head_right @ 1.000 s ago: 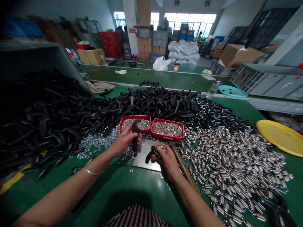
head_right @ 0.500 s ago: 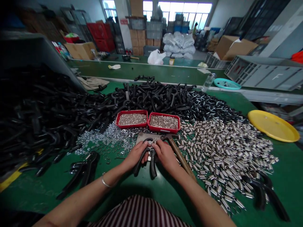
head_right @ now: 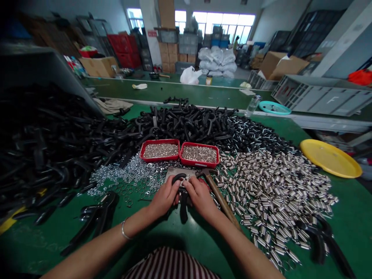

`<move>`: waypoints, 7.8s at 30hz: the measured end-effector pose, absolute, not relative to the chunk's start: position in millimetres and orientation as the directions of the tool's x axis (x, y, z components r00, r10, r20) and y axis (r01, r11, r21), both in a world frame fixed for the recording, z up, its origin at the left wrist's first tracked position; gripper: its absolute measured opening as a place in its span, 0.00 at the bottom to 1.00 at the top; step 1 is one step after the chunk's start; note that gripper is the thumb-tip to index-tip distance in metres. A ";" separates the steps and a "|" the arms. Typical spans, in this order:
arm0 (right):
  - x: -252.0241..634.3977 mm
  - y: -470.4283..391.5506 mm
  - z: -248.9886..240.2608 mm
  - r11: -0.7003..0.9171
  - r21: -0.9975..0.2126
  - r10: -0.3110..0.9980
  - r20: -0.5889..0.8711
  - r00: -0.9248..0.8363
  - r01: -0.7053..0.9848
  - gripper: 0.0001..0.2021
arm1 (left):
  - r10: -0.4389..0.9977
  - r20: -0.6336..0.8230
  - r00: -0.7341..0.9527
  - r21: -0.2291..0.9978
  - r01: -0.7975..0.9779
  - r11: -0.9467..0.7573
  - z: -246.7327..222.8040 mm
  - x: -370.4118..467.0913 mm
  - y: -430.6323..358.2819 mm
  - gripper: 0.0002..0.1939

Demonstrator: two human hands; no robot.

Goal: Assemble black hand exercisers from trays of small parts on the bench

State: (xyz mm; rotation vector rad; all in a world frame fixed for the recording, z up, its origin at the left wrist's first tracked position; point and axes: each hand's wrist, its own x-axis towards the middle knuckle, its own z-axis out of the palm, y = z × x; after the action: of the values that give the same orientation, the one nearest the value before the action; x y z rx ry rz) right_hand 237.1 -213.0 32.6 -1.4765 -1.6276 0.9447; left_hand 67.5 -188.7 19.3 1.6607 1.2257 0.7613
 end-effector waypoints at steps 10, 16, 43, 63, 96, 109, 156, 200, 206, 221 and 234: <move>249.2 -186.9 24.7 0.143 -0.893 0.946 -0.004 -0.325 0.428 0.17 | 0.800 -0.027 0.600 0.692 0.589 -0.418 23.1 51.2 -147.4 0.25; 266.2 -132.0 28.8 0.198 -0.594 0.978 0.062 -0.200 0.780 0.13 | 0.796 -0.054 0.603 0.545 0.686 -0.482 18.7 57.2 -100.3 0.19; 307.0 -49.2 4.8 0.258 -0.412 0.937 0.328 -0.122 0.874 0.13 | 0.738 0.311 0.598 0.163 0.732 -0.662 23.8 123.3 -31.9 0.12; 279.5 -133.6 -4.7 0.295 -0.456 0.938 0.305 -0.163 0.840 0.12 | 0.857 0.095 0.507 0.587 0.667 -0.459 -3.7 81.9 -105.7 0.07; 303.3 -205.5 -1.6 0.089 0.081 0.983 0.155 -0.101 0.993 0.19 | 0.497 0.088 0.863 0.048 0.495 -0.868 8.7 84.8 -111.6 0.13; 316.7 -213.8 8.9 0.143 -0.522 0.986 0.146 -0.077 0.841 0.10 | 0.656 0.167 0.736 0.148 0.639 -0.755 -7.7 67.3 -164.0 0.15; 372.5 -213.6 24.6 0.015 -0.161 0.982 0.187 0.016 0.987 0.15 | 0.890 0.108 0.443 0.590 0.692 -0.416 -15.3 44.5 -135.1 0.17; 245.9 -155.0 -33.1 0.108 -0.994 0.982 0.109 0.152 0.018 0.11 | 0.899 0.203 0.388 0.574 0.697 -0.430 -36.5 60.3 -154.5 0.19; 249.3 -160.2 -29.4 0.148 -0.947 0.984 0.169 0.049 0.287 0.11 | 0.871 0.117 0.477 0.634 0.639 -0.435 -29.9 48.0 -148.1 0.21; 251.2 -144.7 -31.3 0.113 -0.992 0.989 0.107 0.098 -0.056 0.14 | 0.849 0.058 0.526 0.697 0.588 -0.412 -30.2 39.2 -140.6 0.24; 251.8 -157.1 -33.3 0.195 -0.908 0.962 0.251 0.109 0.371 0.12 | 0.855 0.067 0.515 0.695 0.590 -0.410 -31.3 39.2 -141.4 0.24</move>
State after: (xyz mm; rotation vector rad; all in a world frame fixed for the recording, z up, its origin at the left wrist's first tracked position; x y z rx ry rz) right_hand 251.8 -157.1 -33.3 -1.3568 -1.4472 0.7287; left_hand 39.2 -141.4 -31.3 2.1440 1.1730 0.5588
